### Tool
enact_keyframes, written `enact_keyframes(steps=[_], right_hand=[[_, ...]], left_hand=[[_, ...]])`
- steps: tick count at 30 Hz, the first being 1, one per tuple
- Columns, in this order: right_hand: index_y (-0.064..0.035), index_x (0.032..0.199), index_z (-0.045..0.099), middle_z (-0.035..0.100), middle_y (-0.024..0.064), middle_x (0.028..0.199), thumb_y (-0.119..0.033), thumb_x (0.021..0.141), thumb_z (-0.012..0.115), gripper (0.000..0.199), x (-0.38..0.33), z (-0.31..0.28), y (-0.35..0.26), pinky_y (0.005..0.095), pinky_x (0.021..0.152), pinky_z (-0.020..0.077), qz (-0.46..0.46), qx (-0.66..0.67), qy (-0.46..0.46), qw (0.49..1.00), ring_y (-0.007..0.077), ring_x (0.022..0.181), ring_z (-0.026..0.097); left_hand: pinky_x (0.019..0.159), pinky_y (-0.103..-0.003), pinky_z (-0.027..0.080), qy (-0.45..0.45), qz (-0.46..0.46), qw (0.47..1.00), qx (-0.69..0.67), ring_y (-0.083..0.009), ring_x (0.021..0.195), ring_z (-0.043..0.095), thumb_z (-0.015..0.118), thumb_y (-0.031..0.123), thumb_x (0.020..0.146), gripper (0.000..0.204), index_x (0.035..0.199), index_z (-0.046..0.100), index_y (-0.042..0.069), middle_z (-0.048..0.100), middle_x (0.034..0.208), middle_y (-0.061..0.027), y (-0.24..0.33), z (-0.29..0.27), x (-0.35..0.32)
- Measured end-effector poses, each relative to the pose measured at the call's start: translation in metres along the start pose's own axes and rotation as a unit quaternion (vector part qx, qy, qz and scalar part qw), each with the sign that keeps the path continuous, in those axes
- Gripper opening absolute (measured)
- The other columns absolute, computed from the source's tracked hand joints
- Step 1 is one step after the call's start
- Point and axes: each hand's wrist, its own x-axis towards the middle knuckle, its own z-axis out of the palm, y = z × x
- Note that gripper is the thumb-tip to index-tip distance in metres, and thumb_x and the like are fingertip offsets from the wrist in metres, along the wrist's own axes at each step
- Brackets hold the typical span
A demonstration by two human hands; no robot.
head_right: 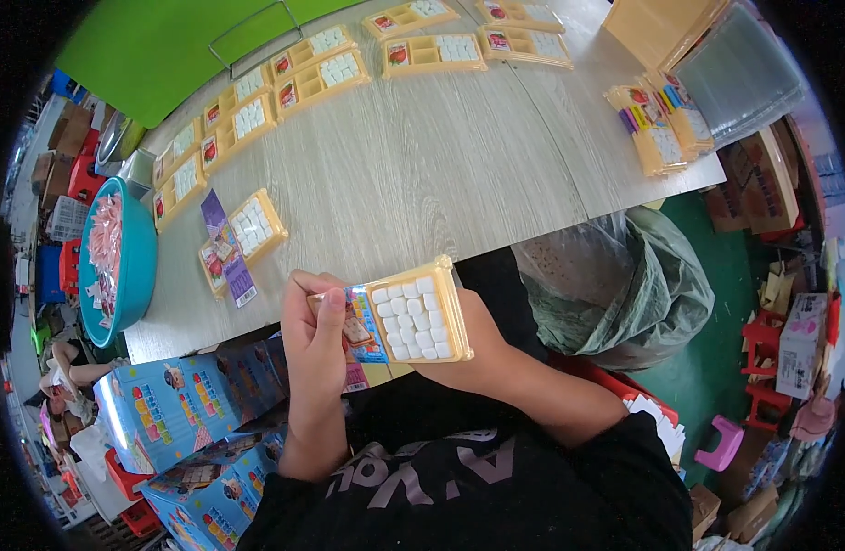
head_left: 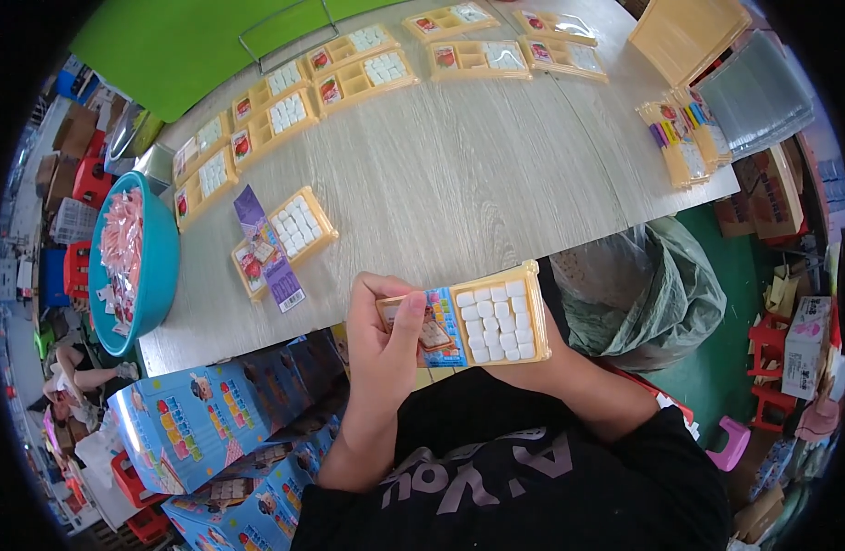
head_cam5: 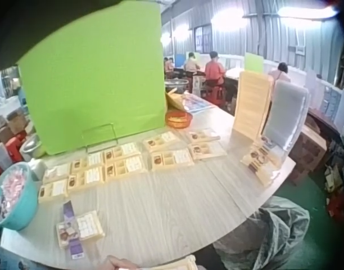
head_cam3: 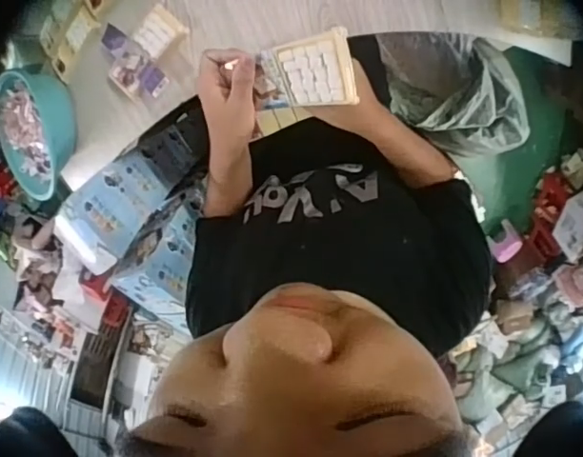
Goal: Assembling and applying labels to small plastic toy kits containing blocks.
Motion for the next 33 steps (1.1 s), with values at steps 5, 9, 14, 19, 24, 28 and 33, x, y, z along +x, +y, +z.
enact_keyframes(steps=[5, 9, 14, 19, 24, 28, 33], right_hand=[[-0.0024, 0.112, 0.067, 0.07, 0.0104, 0.104, -0.006, 0.081, 0.075, 0.032, -0.013, 0.003, 0.026, 0.0328, 0.082, 0.0559, 0.071, 0.25, -0.008, 0.966, 0.0227, 0.093, 0.071], [-0.0029, 0.105, 0.067, 0.068, 0.0059, 0.091, -0.008, 0.08, 0.076, 0.026, 0.006, -0.011, 0.011, 0.0269, 0.073, 0.0524, 0.069, 0.093, -0.031, 0.993, 0.0146, 0.083, 0.066], [-0.0033, 0.104, 0.062, 0.061, 0.0028, 0.085, -0.005, 0.093, 0.064, 0.011, -0.006, -0.026, 0.019, 0.0217, 0.062, 0.0429, 0.139, 0.257, 0.192, 0.937, 0.0061, 0.072, 0.055], [-0.0089, 0.097, 0.065, 0.061, 0.01, 0.101, -0.029, 0.078, 0.081, 0.032, -0.019, -0.086, 0.004, 0.0374, 0.08, 0.0473, -0.177, -0.114, 0.101, 0.972, 0.0258, 0.089, 0.059], [-0.0151, 0.11, 0.063, 0.059, 0.0093, 0.126, -0.033, 0.07, 0.086, 0.05, -0.004, -0.075, -0.02, 0.042, 0.09, 0.0483, -0.157, -0.305, -0.008, 0.939, 0.029, 0.106, 0.061], [-0.013, 0.112, 0.061, 0.061, 0.011, 0.125, -0.029, 0.068, 0.086, 0.053, -0.01, -0.081, -0.012, 0.0428, 0.094, 0.0486, -0.098, -0.278, -0.012, 0.956, 0.0317, 0.108, 0.061], [-0.0077, 0.102, 0.064, 0.064, 0.0158, 0.113, -0.029, 0.067, 0.086, 0.047, -0.009, -0.149, 0.033, 0.0456, 0.091, 0.049, 0.022, -0.306, 0.262, 0.915, 0.0368, 0.105, 0.062]], left_hand=[[0.067, -0.019, 0.046, -0.035, -0.027, 0.999, -0.022, -0.0048, 0.078, 0.055, 0.06, 0.012, 0.101, 0.015, 0.103, 0.048, 0.005, 0.057, 0.092, -0.003, 0.002, 0.006, -0.001], [0.066, -0.019, 0.046, -0.091, -0.005, 0.995, 0.041, -0.006, 0.077, 0.056, 0.064, 0.008, 0.098, 0.017, 0.104, 0.049, 0.004, 0.056, 0.093, -0.0023, -0.002, 0.013, -0.003], [0.066, -0.018, 0.043, -0.064, -0.041, 0.996, 0.036, -0.0037, 0.08, 0.052, 0.061, 0.004, 0.097, 0.014, 0.104, 0.049, 0.004, 0.055, 0.096, -0.0036, 0.002, 0.007, -0.004], [0.076, -0.021, 0.04, -0.039, -0.006, 0.999, 0.011, -0.0081, 0.082, 0.047, 0.049, 0.001, 0.097, 0.008, 0.103, 0.047, 0.005, 0.053, 0.095, -0.0041, 0.011, 0.003, 0.008], [0.075, -0.022, 0.042, -0.087, -0.033, 0.994, 0.054, -0.008, 0.082, 0.048, 0.05, 0.0, 0.096, 0.014, 0.109, 0.047, 0.004, 0.053, 0.097, -0.0042, 0.008, 0.014, 0.027], [0.076, -0.024, 0.045, -0.089, -0.022, 0.995, 0.044, -0.0094, 0.086, 0.052, 0.052, 0.0, 0.095, 0.027, 0.122, 0.048, 0.002, 0.054, 0.102, -0.0052, 0.015, 0.026, 0.037], [0.071, -0.025, 0.045, 0.109, 0.175, 0.938, 0.28, -0.0143, 0.086, 0.056, 0.049, 0.014, 0.099, 0.025, 0.121, 0.054, 0.002, 0.057, 0.105, -0.0049, 0.03, -0.031, 0.044]])
